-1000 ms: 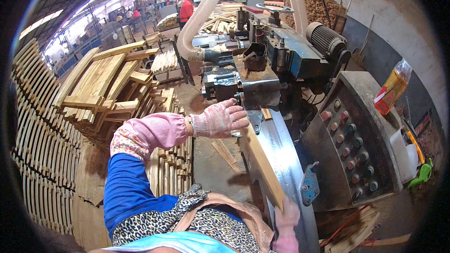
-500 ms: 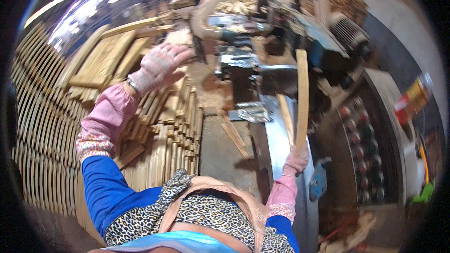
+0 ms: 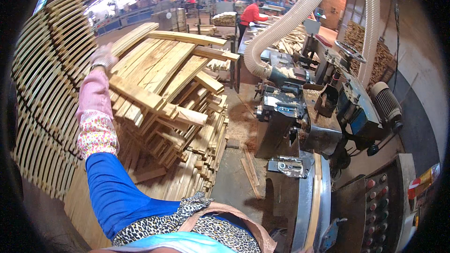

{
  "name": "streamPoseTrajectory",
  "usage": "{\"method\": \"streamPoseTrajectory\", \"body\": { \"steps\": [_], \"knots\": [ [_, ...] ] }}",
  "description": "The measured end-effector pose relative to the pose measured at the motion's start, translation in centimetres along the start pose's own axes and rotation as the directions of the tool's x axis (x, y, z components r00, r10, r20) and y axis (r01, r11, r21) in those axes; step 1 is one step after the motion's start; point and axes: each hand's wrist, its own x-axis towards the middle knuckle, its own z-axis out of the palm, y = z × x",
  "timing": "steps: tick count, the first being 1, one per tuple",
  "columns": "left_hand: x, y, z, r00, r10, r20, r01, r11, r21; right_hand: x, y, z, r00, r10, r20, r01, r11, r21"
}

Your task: The person picks up thin wooden planks from a stack and feeds them one by one through a wood-shaping machine, then places the processed planks onto a new stack.

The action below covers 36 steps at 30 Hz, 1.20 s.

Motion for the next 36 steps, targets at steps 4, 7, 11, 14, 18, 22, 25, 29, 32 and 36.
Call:
{"method": "streamPoseTrajectory", "body": {
  "steps": [4, 7, 11, 14, 18, 22, 25, 29, 32, 36],
  "knots": [
    [2.0, -2.1, 3.2, 0.996, -0.061, 0.060, 0.050, 0.983, 0.176, -5.0, 3.2, -1.4, 0.988, 0.141, -0.058, -0.149, 0.974, -0.169],
    [3.9, -1.6, 5.6, 0.999, 0.032, -0.006, -0.030, 0.973, 0.229, -3.1, 2.1, 2.8, 0.977, 0.175, -0.125, -0.200, 0.954, -0.225],
    [2.3, 0.6, 2.6, 0.992, 0.109, -0.056, -0.104, 0.990, 0.095, 5.3, -9.7, 4.0, 0.973, 0.228, 0.043, -0.229, 0.973, 0.030],
    [-0.7, 2.6, 0.3, 0.929, 0.339, -0.149, -0.323, 0.939, 0.121, 11.2, -13.7, 6.9, 0.976, 0.210, 0.062, -0.215, 0.973, 0.083],
    [-6.3, 6.1, -2.4, 0.658, 0.646, -0.387, -0.633, 0.753, 0.181, 17.4, -17.9, 8.3, 0.958, 0.143, 0.248, -0.178, 0.976, 0.123],
    [-16.1, 16.5, -6.8, 0.338, 0.846, -0.413, -0.836, 0.471, 0.281, 20.5, -23.1, 4.7, 0.982, -0.147, 0.121, 0.022, 0.718, 0.696],
    [-25.5, 23.7, -10.1, 0.009, 0.938, -0.345, -0.899, 0.159, 0.408, 20.1, -26.0, -2.3, 0.685, -0.506, -0.525, 0.729, 0.458, 0.509],
    [-35.6, 32.5, -12.3, -0.319, 0.905, -0.282, -0.913, -0.214, 0.346, 17.6, -21.6, -4.7, 0.706, -0.598, -0.378, 0.695, 0.484, 0.531],
    [-39.0, 37.1, -10.3, -0.436, 0.749, -0.499, -0.895, -0.301, 0.329, 13.8, -13.9, -1.7, 0.835, -0.495, -0.238, 0.527, 0.599, 0.603],
    [-39.8, 39.6, -13.0, -0.328, 0.852, -0.408, -0.944, -0.281, 0.173, 4.7, -1.4, -2.9, 0.962, -0.270, -0.038, 0.264, 0.889, 0.374]
  ]
}}
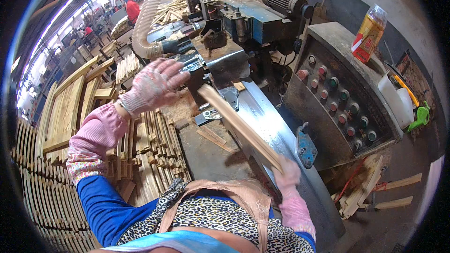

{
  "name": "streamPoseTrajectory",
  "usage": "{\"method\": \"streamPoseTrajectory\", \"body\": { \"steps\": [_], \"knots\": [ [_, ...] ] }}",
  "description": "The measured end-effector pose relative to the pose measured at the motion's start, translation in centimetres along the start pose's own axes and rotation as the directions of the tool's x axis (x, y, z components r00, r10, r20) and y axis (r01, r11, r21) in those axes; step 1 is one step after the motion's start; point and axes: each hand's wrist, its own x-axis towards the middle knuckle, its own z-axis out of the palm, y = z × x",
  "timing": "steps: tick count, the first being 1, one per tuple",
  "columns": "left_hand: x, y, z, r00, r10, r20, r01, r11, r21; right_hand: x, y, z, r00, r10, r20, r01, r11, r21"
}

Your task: The person picks up thin wooden planks from a stack and feeds them one by one through a wood-shaping machine, then places the processed planks onto a new stack.

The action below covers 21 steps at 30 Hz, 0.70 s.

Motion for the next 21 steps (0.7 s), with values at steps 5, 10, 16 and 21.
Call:
{"method": "streamPoseTrajectory", "body": {
  "steps": [5, 10, 16, 21],
  "knots": [
    [-2.2, -3.2, -0.1, 0.970, -0.205, 0.127, 0.202, 0.979, 0.039, -7.7, 4.2, -1.8, 0.911, 0.403, 0.091, -0.350, 0.869, -0.350],
    [-6.6, -9.3, -1.4, 0.898, -0.413, 0.152, 0.394, 0.908, 0.141, 0.9, 5.2, 6.5, 0.919, 0.225, -0.323, -0.310, 0.919, -0.243],
    [-18.5, -17.5, -4.9, 0.658, -0.745, 0.114, 0.698, 0.659, 0.281, 18.3, -2.5, 13.2, 0.836, 0.539, -0.102, -0.531, 0.842, 0.095],
    [-34.9, -24.7, -5.3, 0.241, -0.969, -0.056, 0.904, 0.203, 0.377, 18.5, -4.4, 15.1, 0.880, 0.448, -0.159, -0.399, 0.878, 0.264]
  ]
}}
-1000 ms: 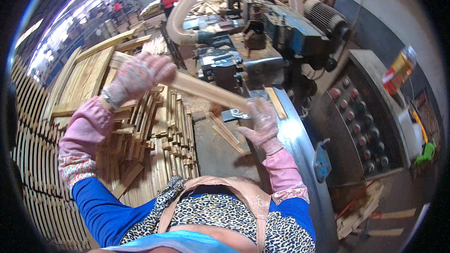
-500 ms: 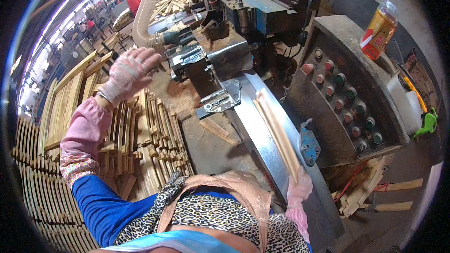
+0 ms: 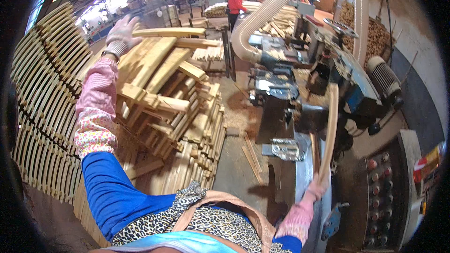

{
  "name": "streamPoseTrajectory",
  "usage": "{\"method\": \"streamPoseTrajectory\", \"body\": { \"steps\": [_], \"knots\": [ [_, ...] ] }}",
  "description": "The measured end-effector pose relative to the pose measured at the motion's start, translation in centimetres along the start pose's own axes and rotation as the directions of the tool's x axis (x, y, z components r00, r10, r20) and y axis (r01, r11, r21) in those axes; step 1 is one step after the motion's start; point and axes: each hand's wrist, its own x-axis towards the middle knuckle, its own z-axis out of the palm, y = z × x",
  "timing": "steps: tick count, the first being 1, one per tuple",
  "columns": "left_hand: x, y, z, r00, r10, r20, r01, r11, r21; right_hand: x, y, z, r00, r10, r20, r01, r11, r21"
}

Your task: The person picks up thin wooden planks from a stack and feeds them one by one through a wood-shaping machine, then places the processed planks onto a new stack.

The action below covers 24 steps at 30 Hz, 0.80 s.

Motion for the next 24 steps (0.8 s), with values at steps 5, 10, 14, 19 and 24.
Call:
{"method": "streamPoseTrajectory", "body": {
  "steps": [5, 10, 14, 19, 24],
  "knots": [
    [-0.4, -12.8, 5.2, 0.844, -0.483, 0.233, 0.429, 0.869, 0.248, -10.8, 3.0, -10.9, 0.971, 0.150, 0.185, -0.044, 0.876, -0.480],
    [-2.2, -20.7, 8.2, 0.667, -0.643, 0.375, 0.575, 0.765, 0.290, -20.9, 9.0, -22.0, 0.996, -0.056, 0.067, 0.087, 0.691, -0.717],
    [-1.4, -22.6, 15.1, 0.646, -0.492, 0.583, 0.646, 0.760, -0.074, -20.5, 18.2, -21.7, 0.987, -0.108, -0.120, -0.027, 0.625, -0.780],
    [-2.8, -22.3, 11.4, 0.720, -0.464, 0.516, 0.484, 0.869, 0.107, -12.6, 8.8, -9.3, 0.978, 0.172, -0.120, -0.209, 0.773, -0.599],
    [-4.4, -14.8, 6.6, 0.808, -0.467, 0.360, 0.452, 0.882, 0.129, -5.1, 6.4, -4.5, 0.995, 0.099, -0.028, -0.097, 0.807, -0.583]
  ]
}}
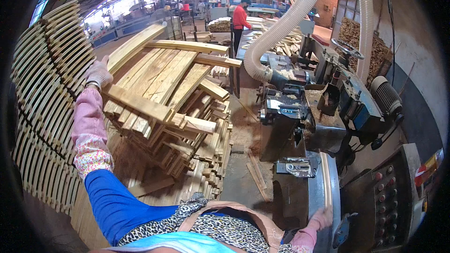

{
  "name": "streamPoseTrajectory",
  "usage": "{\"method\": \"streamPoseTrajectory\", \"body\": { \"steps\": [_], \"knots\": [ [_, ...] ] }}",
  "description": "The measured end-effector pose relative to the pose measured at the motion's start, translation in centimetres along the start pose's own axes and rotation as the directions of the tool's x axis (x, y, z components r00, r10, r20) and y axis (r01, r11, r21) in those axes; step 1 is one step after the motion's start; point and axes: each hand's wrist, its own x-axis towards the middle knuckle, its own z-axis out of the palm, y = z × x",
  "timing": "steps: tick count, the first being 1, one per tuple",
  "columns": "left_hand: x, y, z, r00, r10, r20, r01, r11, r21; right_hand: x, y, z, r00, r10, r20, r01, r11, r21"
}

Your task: The person picks up thin wooden planks from a stack and feeds them one by one through a wood-shaping machine, then places the processed planks onto a new stack.

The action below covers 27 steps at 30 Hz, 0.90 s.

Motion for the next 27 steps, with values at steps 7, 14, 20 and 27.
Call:
{"method": "streamPoseTrajectory", "body": {
  "steps": [7, 14, 20, 27],
  "knots": [
    [-15.3, 4.3, -7.5, 0.939, 0.326, -0.109, -0.270, 0.501, -0.822, 2.3, -14.7, -1.8, 0.892, -0.293, 0.343, 0.301, 0.953, 0.030],
    [-38.1, 26.1, -5.6, 0.747, 0.626, -0.225, 0.014, -0.353, -0.936, -3.2, -26.3, -12.4, 0.517, -0.847, -0.118, -0.208, -0.259, 0.943],
    [-59.0, 40.1, 8.1, 0.624, 0.725, -0.292, 0.239, -0.533, -0.812, -3.4, -18.4, -14.4, 0.630, -0.777, 0.024, -0.123, -0.069, 0.990],
    [-67.0, 40.9, 15.7, 0.398, 0.915, 0.065, 0.561, -0.187, -0.806, -8.4, 10.0, -14.5, 0.835, -0.145, 0.531, 0.132, 0.989, 0.063]
  ]
}}
